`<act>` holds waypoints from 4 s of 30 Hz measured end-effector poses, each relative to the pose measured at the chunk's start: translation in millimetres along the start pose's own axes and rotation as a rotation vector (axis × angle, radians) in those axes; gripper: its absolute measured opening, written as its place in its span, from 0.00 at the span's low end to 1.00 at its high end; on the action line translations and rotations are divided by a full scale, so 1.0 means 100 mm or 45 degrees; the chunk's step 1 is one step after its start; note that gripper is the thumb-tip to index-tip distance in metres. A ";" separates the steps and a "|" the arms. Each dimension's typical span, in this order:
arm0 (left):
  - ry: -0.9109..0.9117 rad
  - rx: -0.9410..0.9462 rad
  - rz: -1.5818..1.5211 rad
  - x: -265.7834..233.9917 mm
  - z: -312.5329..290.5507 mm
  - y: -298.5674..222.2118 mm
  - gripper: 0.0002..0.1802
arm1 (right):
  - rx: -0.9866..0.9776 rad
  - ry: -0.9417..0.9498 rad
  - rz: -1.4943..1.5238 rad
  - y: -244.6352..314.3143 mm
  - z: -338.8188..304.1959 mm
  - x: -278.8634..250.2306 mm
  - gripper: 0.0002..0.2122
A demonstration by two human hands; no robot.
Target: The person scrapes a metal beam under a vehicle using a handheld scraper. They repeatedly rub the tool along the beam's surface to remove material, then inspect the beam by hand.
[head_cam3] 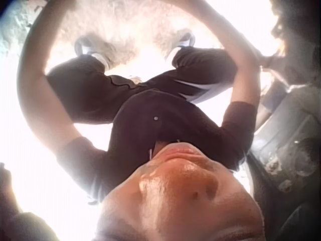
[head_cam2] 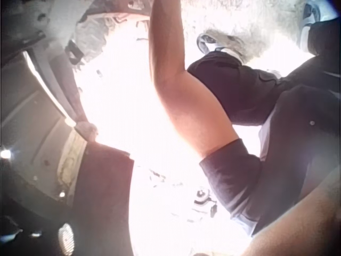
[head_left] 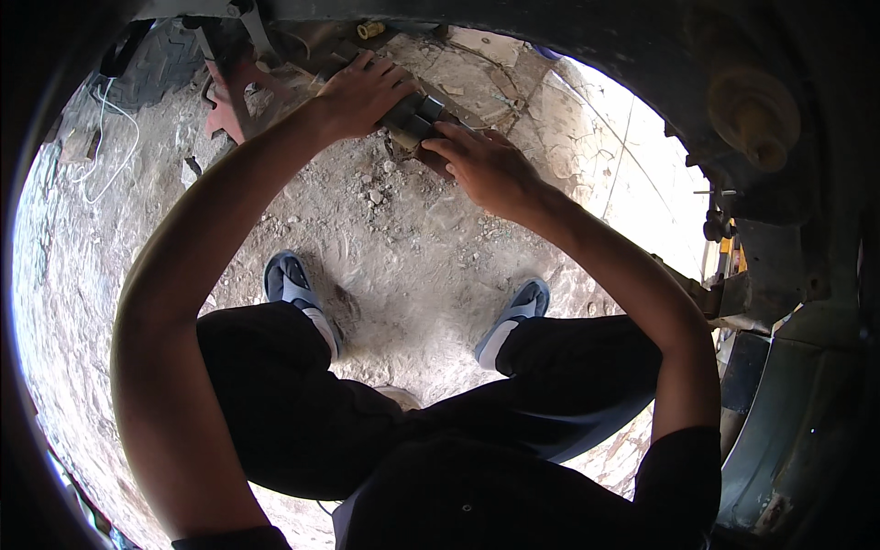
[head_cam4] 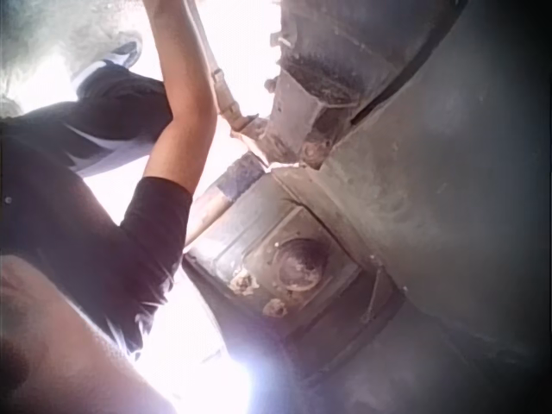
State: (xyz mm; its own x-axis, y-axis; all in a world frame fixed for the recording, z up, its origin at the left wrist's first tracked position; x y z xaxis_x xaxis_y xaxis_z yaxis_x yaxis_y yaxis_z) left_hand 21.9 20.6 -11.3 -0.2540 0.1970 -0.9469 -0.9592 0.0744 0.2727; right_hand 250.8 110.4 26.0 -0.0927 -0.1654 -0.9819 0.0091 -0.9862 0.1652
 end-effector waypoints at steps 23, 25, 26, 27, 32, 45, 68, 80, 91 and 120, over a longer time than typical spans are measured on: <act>0.041 0.014 -0.007 0.02 0.05 0.00 0.46 | 0.075 0.043 0.175 -0.12 -0.01 -0.07 0.27; 0.021 0.018 0.009 0.05 0.04 0.00 0.46 | -0.053 -0.055 0.044 0.00 -0.05 -0.01 0.27; -0.003 0.021 0.023 0.07 0.03 0.01 0.46 | -0.037 0.024 0.101 -0.02 -0.02 -0.05 0.27; -0.027 0.024 0.038 0.09 0.02 0.01 0.46 | -0.021 0.104 0.158 -0.06 0.02 -0.11 0.27; 0.049 0.009 0.019 -0.01 0.04 -0.02 0.45 | 0.067 0.131 0.161 -0.17 0.00 -0.12 0.25; 0.139 0.001 -0.025 -0.04 0.05 -0.01 0.45 | 0.059 0.054 0.133 -0.10 -0.02 -0.02 0.28; 0.048 0.022 0.044 -0.08 0.05 -0.02 0.41 | 0.071 -0.118 0.030 -0.24 -0.06 0.03 0.31; -0.037 0.090 -0.007 -0.10 0.04 0.03 0.44 | 0.034 -0.152 0.098 -0.12 -0.04 0.17 0.33; -0.003 0.079 -0.194 -0.28 0.02 0.02 0.56 | 0.092 -0.184 0.283 -0.23 -0.12 0.19 0.25; -0.052 0.317 -0.040 -0.27 -0.36 0.22 0.33 | 0.053 0.226 0.144 -0.03 0.09 -0.24 0.26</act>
State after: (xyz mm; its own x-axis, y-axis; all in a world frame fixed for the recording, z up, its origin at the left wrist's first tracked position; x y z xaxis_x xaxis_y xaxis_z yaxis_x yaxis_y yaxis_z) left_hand 3.4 -17.9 14.4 -0.2142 0.2297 -0.9494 -0.9052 0.3185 0.2813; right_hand 243.7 117.6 50.4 0.0833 -0.2768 -0.9573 -0.0319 -0.9609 0.2751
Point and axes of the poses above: each hand's wrist, its own z-axis towards the middle knuckle, its own x-axis out of the palm, y = z × x, the point moved 1 cm from there along z, towards the middle knuckle, and after that the axes turned 3 degrees about z, right-handed, at the moved point
